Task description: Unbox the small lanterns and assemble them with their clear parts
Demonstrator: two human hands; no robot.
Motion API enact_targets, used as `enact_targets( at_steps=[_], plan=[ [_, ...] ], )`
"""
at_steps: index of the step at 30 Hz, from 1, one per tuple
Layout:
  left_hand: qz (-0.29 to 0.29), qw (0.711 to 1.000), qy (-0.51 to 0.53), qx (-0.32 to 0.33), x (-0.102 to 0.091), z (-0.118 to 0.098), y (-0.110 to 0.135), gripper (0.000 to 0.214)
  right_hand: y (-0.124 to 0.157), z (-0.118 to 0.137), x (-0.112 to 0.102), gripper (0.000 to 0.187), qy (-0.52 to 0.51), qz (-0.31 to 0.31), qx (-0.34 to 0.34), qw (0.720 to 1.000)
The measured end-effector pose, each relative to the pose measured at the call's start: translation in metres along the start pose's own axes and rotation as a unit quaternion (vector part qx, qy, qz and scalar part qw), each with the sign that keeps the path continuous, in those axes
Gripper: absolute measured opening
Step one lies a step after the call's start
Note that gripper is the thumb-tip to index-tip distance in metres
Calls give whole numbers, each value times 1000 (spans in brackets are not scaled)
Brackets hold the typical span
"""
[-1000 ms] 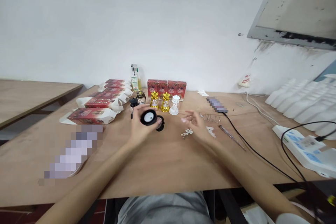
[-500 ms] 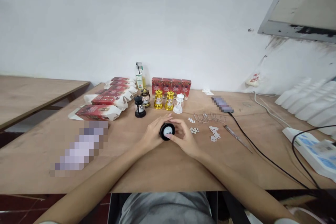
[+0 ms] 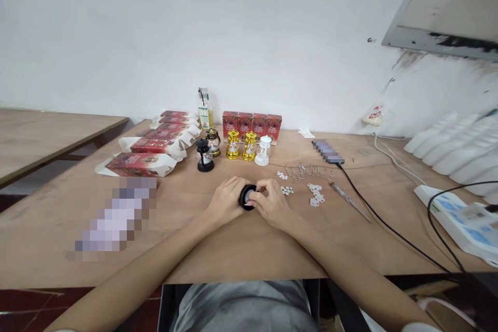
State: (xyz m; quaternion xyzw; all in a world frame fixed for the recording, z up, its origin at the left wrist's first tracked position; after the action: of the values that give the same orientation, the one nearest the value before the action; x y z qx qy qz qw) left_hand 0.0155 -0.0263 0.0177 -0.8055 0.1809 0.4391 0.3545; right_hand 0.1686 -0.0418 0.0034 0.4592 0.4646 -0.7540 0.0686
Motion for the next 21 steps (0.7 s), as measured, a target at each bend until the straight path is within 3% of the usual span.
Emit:
enact_targets(
  at_steps=[7, 13, 15, 18, 21],
  plan=[
    [-29, 999, -15, -18, 2, -2, 0, 19, 1, 0, 2, 17, 11, -32, -10, 999],
    [-20, 998, -28, -46, 4, -4, -2, 23, 0, -5, 3, 20, 5, -48, -19, 999],
    [-23, 997, -34, -58, 1, -3, -2, 25, -2, -13, -3, 22, -13, -82, 14, 996],
    [-23, 995, -52, -79, -3, -1, -2, 25, -3, -37, -16, 24, -16, -115, 116, 986],
    [-18, 993, -68, -95, -6, 2, -1, 26, -2, -70, -24, 22, 1, -55, 219, 974]
  ],
)
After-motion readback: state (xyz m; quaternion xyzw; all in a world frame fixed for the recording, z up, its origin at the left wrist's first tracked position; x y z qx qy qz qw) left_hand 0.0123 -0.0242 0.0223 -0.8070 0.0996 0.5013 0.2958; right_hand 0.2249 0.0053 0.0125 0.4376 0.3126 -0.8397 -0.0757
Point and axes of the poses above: each hand's wrist, its own y-axis away from the middle knuckle, its own x-axis out of the palm, z = x × y, the point moved 2 cm from there along -y, towards the middle knuckle, and after that the axes turned 9 degrees about z, right-handed, at the moved point
